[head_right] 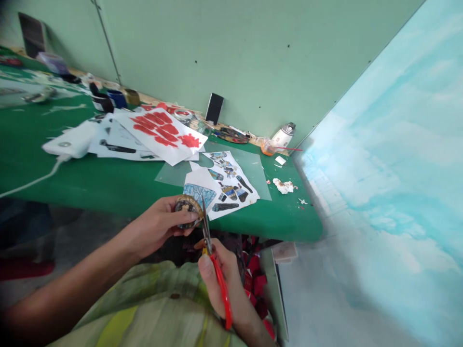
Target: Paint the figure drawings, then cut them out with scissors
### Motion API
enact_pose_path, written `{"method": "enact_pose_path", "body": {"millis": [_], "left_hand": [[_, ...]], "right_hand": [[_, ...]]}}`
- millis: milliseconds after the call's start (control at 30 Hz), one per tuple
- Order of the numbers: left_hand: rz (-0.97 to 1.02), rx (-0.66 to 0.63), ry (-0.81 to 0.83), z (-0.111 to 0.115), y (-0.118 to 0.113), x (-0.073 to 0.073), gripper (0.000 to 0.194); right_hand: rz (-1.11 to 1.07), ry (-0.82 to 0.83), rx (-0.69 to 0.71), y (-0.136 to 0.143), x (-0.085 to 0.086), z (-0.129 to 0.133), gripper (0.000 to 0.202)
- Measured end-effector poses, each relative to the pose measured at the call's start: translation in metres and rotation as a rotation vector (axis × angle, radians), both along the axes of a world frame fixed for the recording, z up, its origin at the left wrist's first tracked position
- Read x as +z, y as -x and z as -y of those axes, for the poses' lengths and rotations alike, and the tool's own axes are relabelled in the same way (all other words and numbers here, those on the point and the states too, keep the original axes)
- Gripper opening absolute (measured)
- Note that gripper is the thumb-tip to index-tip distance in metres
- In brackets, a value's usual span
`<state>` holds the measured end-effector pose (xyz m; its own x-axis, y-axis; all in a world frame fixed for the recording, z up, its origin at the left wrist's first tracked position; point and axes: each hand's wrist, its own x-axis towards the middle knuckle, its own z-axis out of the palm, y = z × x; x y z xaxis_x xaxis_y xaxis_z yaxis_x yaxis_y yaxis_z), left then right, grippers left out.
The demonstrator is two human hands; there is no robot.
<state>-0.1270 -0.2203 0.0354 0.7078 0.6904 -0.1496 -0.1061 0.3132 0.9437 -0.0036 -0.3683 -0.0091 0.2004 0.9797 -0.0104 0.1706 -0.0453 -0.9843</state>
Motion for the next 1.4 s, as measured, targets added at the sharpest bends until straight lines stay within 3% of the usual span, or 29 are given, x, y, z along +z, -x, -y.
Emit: {"method": "enact_pose_path", "body": {"millis": [767,967,1400], "left_hand": [[0.014,0.04,0.034,0.004,-0.002,-0.002,0.02],[0.005,0.097,0.087,0.009,-0.004,-0.008,0.021],[0.028,0.108,0.1,0.01,-0.005,-0.003,0.021]], "right_hand": [[-0.043,-0.029,0.003,0.001,-0.003,0.0,0.047],[-0.026,-0.028,0.003,0.001,0.003,0.0,0.045],[0.019,-0.005,-0.008,0.0,0.007,-0.001,0.046]]}}
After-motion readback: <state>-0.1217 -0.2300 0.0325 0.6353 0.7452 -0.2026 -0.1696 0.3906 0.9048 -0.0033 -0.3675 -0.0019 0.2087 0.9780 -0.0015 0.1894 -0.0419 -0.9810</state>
